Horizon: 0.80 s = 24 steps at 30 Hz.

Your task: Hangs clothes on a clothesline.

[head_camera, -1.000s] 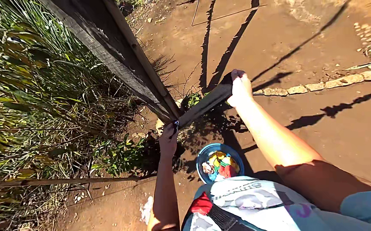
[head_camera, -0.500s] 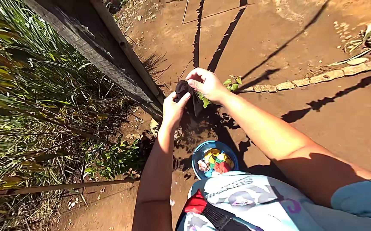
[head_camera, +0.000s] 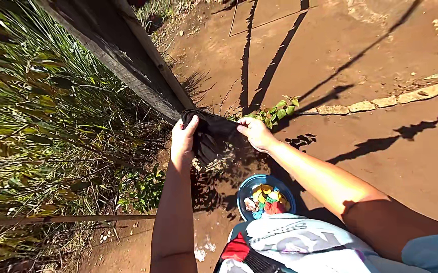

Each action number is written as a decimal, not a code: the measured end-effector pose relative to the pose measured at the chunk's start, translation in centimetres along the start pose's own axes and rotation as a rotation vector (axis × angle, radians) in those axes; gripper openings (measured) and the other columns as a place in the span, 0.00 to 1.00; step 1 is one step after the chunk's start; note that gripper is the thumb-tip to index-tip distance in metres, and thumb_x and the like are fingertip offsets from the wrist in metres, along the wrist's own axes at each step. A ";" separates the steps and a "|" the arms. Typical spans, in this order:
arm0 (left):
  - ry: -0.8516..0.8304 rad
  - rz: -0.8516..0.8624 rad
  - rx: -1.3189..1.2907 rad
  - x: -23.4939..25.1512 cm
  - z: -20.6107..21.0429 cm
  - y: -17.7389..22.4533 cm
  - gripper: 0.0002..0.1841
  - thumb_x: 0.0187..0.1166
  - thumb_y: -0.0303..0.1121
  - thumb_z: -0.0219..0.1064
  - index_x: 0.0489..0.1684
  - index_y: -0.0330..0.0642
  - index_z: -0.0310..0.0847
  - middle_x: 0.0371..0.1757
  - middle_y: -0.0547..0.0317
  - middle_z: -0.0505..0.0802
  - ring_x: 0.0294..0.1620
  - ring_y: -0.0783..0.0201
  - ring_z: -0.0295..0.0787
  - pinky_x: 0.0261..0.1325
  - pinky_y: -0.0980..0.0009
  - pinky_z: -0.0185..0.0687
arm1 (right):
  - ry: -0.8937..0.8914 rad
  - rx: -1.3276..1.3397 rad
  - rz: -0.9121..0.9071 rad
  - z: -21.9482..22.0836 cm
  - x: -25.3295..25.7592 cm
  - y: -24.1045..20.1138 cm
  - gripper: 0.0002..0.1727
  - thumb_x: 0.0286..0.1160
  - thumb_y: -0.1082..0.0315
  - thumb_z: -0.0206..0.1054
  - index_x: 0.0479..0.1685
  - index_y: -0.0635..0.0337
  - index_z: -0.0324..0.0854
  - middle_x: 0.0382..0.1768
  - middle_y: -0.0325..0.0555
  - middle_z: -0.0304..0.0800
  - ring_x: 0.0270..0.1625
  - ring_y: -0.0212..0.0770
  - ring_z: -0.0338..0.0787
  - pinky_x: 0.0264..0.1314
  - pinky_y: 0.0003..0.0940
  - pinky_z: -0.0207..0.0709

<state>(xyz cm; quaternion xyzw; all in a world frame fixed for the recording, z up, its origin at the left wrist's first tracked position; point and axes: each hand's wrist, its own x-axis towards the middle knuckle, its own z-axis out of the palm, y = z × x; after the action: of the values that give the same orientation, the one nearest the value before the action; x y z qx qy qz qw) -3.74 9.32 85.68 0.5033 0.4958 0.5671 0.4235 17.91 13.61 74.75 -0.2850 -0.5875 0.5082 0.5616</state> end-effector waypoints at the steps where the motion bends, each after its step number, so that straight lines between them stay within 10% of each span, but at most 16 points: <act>1: 0.017 0.011 0.008 0.2 -0.1 0.2 0.07 0.89 0.36 0.61 0.51 0.43 0.78 0.31 0.63 0.90 0.26 0.73 0.86 0.32 0.76 0.87 | 0.012 0.030 0.023 -0.2 0.5 -0.6 0.06 0.83 0.74 0.61 0.48 0.65 0.83 0.39 0.39 0.87 0.44 0.28 0.86 0.55 0.29 0.83; 5: 0.067 0.069 0.019 0.4 0.9 1.5 0.11 0.91 0.40 0.57 0.54 0.43 0.79 0.33 0.62 0.90 0.27 0.71 0.86 0.33 0.74 0.87 | -0.082 0.102 -0.014 -0.3 1.5 -2.5 0.12 0.90 0.68 0.53 0.57 0.64 0.78 0.44 0.41 0.87 0.49 0.30 0.87 0.59 0.34 0.84; 9: 0.084 0.146 0.020 0.2 1.5 4.2 0.12 0.90 0.40 0.59 0.55 0.42 0.80 0.35 0.61 0.92 0.30 0.69 0.89 0.35 0.72 0.89 | -0.191 0.075 -0.051 -0.5 1.3 -4.0 0.20 0.64 0.81 0.75 0.56 0.62 0.79 0.42 0.42 0.88 0.42 0.31 0.89 0.48 0.29 0.87; 15: 0.060 0.230 0.048 -0.4 0.9 6.7 0.13 0.90 0.43 0.58 0.49 0.44 0.82 0.33 0.62 0.93 0.29 0.71 0.90 0.33 0.73 0.89 | -0.153 0.050 -0.012 -1.7 2.2 -3.9 0.09 0.89 0.67 0.58 0.49 0.57 0.84 0.32 0.39 0.87 0.28 0.28 0.83 0.32 0.26 0.81; 20: -0.064 0.223 0.127 -0.8 2.8 10.0 0.11 0.91 0.35 0.56 0.47 0.41 0.84 0.31 0.62 0.92 0.26 0.72 0.87 0.31 0.75 0.87 | -0.093 -0.282 -0.352 -0.4 5.0 -7.8 0.27 0.86 0.56 0.62 0.76 0.66 0.73 0.68 0.52 0.86 0.68 0.39 0.87 0.70 0.39 0.82; 24: -0.068 0.333 0.412 -0.2 3.1 11.0 0.10 0.85 0.38 0.67 0.50 0.41 0.87 0.35 0.61 0.93 0.30 0.71 0.88 0.37 0.72 0.87 | -0.125 -0.231 -0.476 4.0 7.3 -12.9 0.27 0.79 0.62 0.71 0.74 0.64 0.75 0.57 0.49 0.89 0.59 0.36 0.89 0.64 0.34 0.83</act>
<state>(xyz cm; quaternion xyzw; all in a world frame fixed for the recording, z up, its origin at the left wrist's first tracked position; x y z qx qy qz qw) -0.48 7.90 96.58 0.6722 0.4967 0.4990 0.2291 15.60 14.99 89.89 -0.1690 -0.7256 0.3082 0.5916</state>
